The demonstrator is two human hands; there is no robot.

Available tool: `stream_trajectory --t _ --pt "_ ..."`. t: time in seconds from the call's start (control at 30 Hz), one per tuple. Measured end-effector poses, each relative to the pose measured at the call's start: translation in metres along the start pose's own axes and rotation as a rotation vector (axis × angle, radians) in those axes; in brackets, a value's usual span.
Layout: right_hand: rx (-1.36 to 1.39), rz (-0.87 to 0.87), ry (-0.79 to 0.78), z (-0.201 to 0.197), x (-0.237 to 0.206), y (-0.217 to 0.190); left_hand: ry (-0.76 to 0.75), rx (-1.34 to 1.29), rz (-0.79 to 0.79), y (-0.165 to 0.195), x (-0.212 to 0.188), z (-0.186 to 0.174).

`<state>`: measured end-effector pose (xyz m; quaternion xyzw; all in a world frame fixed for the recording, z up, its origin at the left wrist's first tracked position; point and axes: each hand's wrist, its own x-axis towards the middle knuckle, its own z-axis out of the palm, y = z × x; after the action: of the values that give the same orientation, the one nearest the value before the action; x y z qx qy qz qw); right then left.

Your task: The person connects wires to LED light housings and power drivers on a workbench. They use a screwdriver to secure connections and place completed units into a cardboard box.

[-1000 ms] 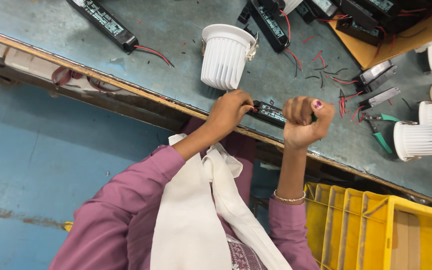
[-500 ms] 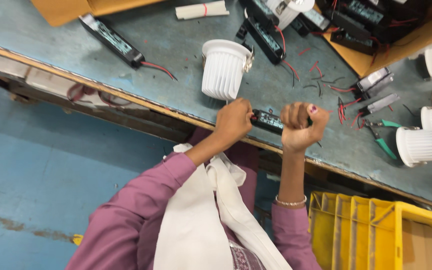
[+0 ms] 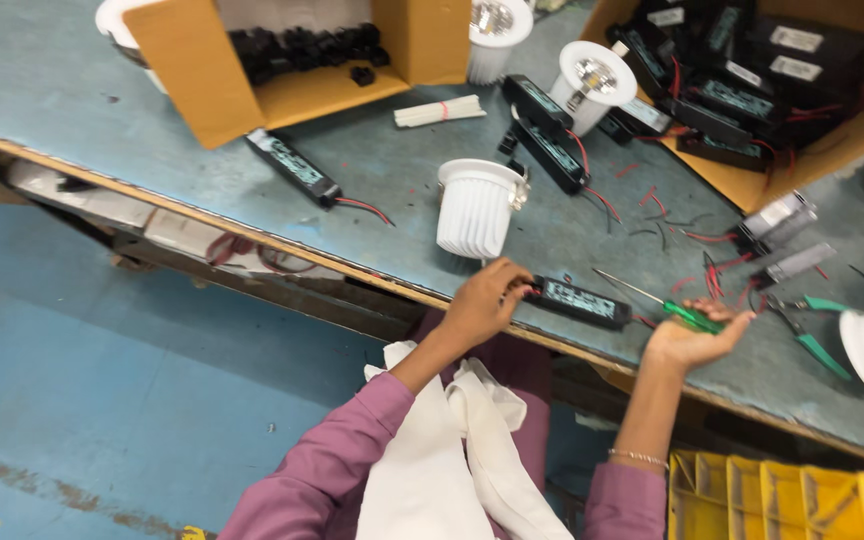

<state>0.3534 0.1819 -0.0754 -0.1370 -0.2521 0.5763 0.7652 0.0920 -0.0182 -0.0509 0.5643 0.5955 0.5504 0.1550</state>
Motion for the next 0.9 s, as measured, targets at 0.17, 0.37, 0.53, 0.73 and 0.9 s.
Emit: stream_trajectory --t 0.17,0.37,0.53,0.73,0.9 --pt "-0.592 -0.184 0.04 0.014 -0.004 0.023 -0.062 -0.06 0.046 -0.006 0.003 -0.007" --pt "-1.26 -0.245 -0.221 0.025 -0.015 0.032 0.043 0.02 0.032 0.011 -0.003 -0.007" --pt "-1.417 -0.323 -0.317 0.022 -0.014 0.039 0.181 0.117 0.324 0.03 -0.001 -0.038" --pt "-1.373 -0.298 -0.27 0.022 -0.016 0.042 0.678 0.36 0.113 -0.022 0.117 -0.154" --pt "-1.328 -0.255 -0.25 0.024 -0.021 0.039 0.541 0.687 0.038 -0.077 0.186 -0.211"
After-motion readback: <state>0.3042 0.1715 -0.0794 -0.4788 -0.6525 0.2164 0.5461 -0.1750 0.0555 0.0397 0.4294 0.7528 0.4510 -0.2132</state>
